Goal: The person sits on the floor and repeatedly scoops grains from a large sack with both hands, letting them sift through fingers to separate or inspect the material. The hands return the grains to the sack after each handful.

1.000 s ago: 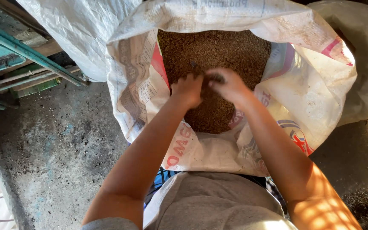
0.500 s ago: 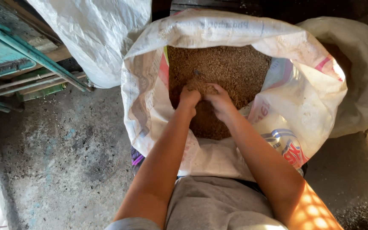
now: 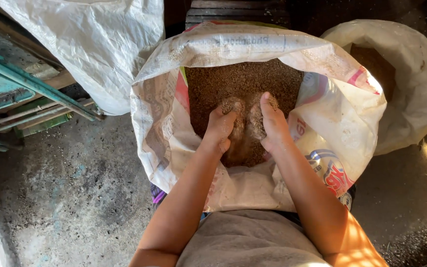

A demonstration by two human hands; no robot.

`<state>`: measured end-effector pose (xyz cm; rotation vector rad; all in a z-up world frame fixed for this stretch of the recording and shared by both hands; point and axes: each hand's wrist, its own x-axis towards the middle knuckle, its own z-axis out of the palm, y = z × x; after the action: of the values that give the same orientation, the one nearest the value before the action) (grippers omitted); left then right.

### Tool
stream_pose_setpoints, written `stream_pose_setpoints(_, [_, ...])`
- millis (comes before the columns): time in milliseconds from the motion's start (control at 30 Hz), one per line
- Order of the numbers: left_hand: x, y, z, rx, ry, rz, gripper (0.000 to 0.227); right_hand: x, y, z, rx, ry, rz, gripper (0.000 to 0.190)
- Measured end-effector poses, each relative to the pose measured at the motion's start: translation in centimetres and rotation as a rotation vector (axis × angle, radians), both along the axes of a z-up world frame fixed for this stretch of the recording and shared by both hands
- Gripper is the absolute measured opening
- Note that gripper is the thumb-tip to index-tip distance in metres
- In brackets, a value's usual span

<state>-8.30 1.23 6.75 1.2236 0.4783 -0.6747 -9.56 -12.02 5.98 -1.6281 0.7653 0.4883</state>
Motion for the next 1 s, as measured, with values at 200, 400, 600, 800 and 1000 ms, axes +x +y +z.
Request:
stream_pose_setpoints(200, [-0.1,0.9,1.6,0.014,0.048,-0.024,0.092,1.6,-6.5,-14.8,0.9,-0.159,0.024,0.085])
stream_pose_setpoints(400, [1.3,1.1,-11.3,0.01,-0.214,-0.019,0.035,2.7,-14.3,-28.9,1.973,-0.373,0.064,0.064])
stream_pose_setpoints(600, [0.4,0.6,-8.9,0.097,-0.288,-0.103,0.048,0.1,-7.6,-12.1,0.561,-0.331,-0.167,0.051])
stream_pose_setpoints(800, [1.4,1.9,-8.8,0.174,-0.354,-0.155,0.039,-1.2,-5.4,-8.1,0.602,-0.411,-0.095,0.041])
stream_pose_setpoints(1000, [1.6,2.2,-9.3,0.239,-0.295,-0.133,0.064,-0.8,-4.9,-8.1,0.455,-0.468,-0.277,0.035])
